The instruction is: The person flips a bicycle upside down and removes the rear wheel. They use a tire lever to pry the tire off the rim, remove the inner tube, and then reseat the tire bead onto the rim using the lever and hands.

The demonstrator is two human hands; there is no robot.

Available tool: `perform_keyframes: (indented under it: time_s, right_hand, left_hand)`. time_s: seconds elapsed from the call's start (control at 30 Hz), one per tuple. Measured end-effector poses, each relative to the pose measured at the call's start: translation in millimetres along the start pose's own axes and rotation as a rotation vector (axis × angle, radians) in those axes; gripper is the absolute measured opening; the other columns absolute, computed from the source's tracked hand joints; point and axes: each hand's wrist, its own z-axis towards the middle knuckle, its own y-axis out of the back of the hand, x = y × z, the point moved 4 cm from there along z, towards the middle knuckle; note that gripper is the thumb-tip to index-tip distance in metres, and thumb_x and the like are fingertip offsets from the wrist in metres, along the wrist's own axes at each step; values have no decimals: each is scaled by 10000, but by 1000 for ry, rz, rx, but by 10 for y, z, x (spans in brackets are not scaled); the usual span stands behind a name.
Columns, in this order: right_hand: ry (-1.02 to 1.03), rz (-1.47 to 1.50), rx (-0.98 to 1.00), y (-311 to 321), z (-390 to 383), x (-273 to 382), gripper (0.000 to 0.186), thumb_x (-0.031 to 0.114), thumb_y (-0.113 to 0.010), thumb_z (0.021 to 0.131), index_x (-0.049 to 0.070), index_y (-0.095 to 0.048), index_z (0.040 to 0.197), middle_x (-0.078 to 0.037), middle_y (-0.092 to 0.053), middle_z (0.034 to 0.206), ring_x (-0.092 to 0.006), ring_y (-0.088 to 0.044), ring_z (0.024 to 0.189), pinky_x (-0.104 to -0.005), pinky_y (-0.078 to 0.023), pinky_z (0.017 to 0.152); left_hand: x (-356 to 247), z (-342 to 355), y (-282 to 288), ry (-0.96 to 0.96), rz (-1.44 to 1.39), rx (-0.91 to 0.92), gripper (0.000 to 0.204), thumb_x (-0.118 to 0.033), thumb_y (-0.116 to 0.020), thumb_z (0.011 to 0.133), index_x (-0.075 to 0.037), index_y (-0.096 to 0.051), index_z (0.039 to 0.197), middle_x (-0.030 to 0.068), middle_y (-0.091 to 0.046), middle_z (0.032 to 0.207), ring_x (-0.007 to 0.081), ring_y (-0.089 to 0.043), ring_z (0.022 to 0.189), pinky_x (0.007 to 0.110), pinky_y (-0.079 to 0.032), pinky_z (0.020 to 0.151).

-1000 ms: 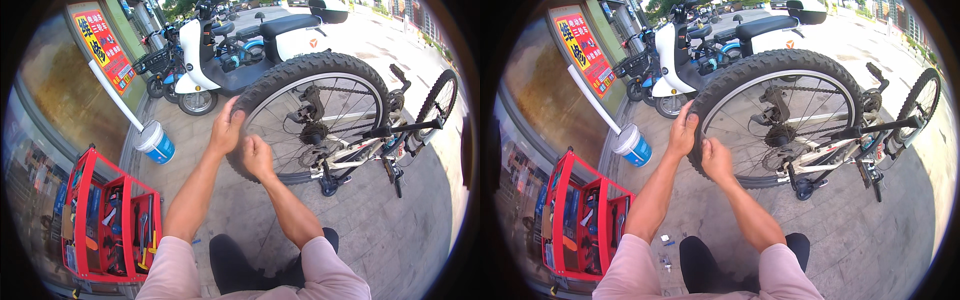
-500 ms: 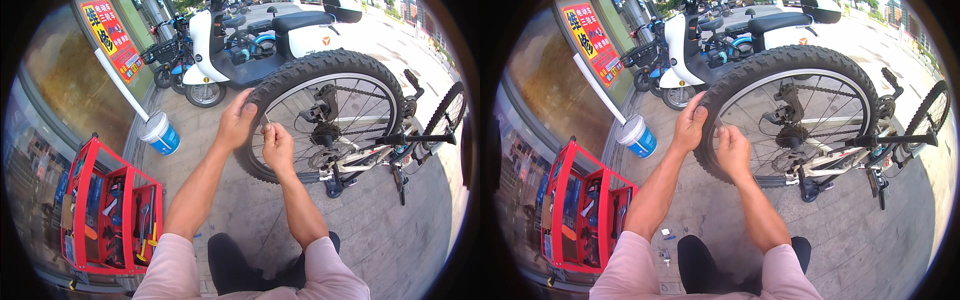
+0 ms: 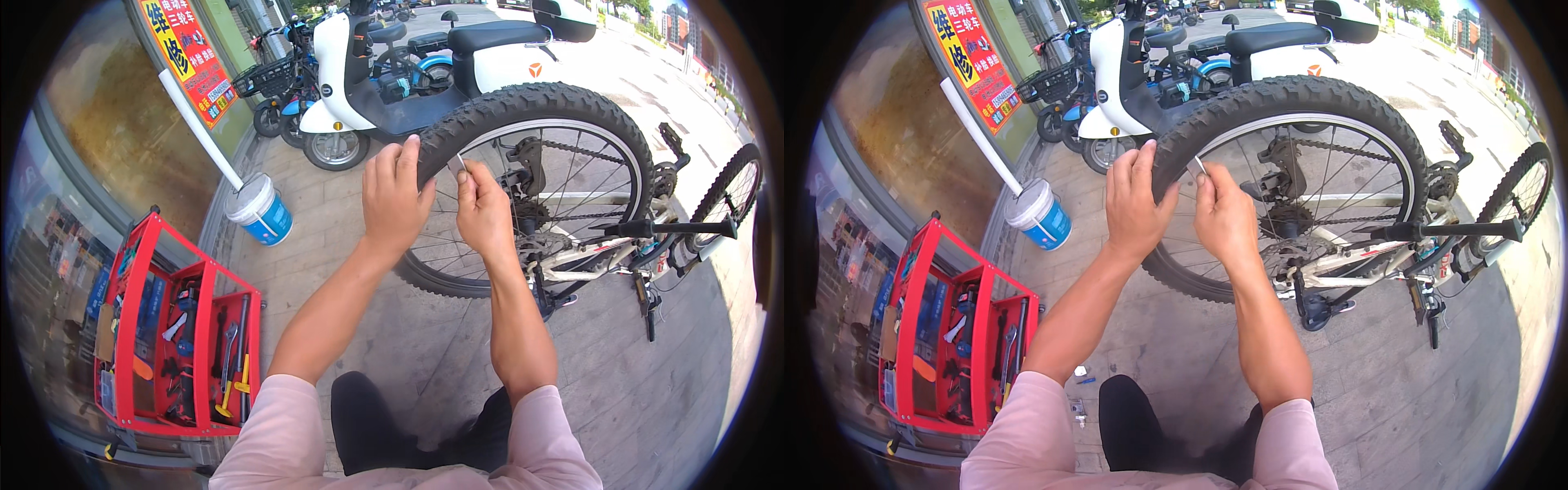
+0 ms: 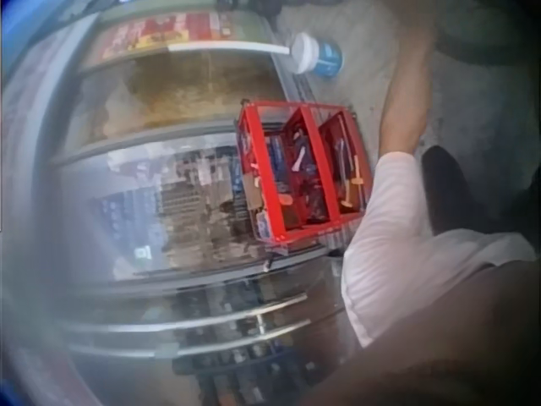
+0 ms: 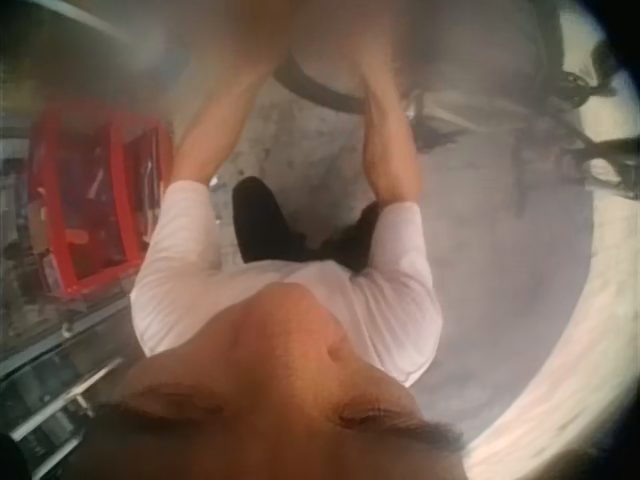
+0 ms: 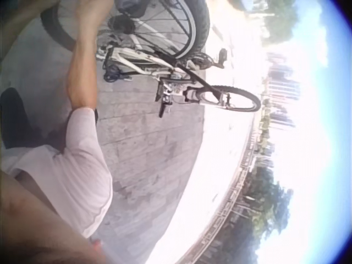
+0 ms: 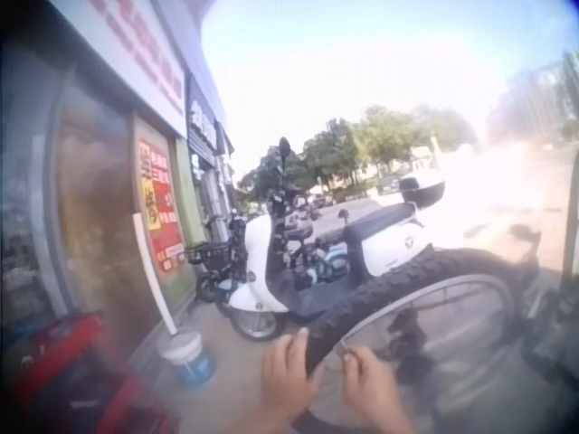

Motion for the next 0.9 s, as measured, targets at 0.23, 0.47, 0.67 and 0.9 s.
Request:
perform_keyframes:
  time_s: [0.23,0.47,0.67,0.9]
  right_hand:
    - [-46,140,49,-323,-186,-239,133,137,-487,954,33,-569,965,-21,-496,590,-80,-463,539,-266,-399,513]
    - [8,64,-104,-463,-308,-130,133,130,-504,931,28,-573,980,-70,-534,599,-127,-482,528,-304,-409,514]
    - [-53,95,-170,-465,-403,-239,142,128,-504,929,27,-577,997,-69,-516,585,-115,-454,518,-280,-380,493]
    - [-197,90,-118,-383,-518,-257,172,160,-513,902,55,-584,1018,-215,-621,717,-426,-607,697,-463,-463,595]
  left_hand:
    - [20,-42,50,157,-26,271,675,-56,-628,689,55,-388,1310,242,-525,1164,402,-587,966,438,-504,774]
    - [154,-247,67,291,-54,320,685,-64,-609,697,72,-359,1320,263,-508,1203,425,-571,990,470,-487,804]
    - [169,-232,45,200,-45,293,633,-41,-574,724,79,-350,1304,273,-522,1192,444,-595,914,486,-499,761]
    - [285,-319,19,354,-127,364,638,-70,-553,709,70,-374,1305,279,-551,1152,441,-573,979,491,-468,821]
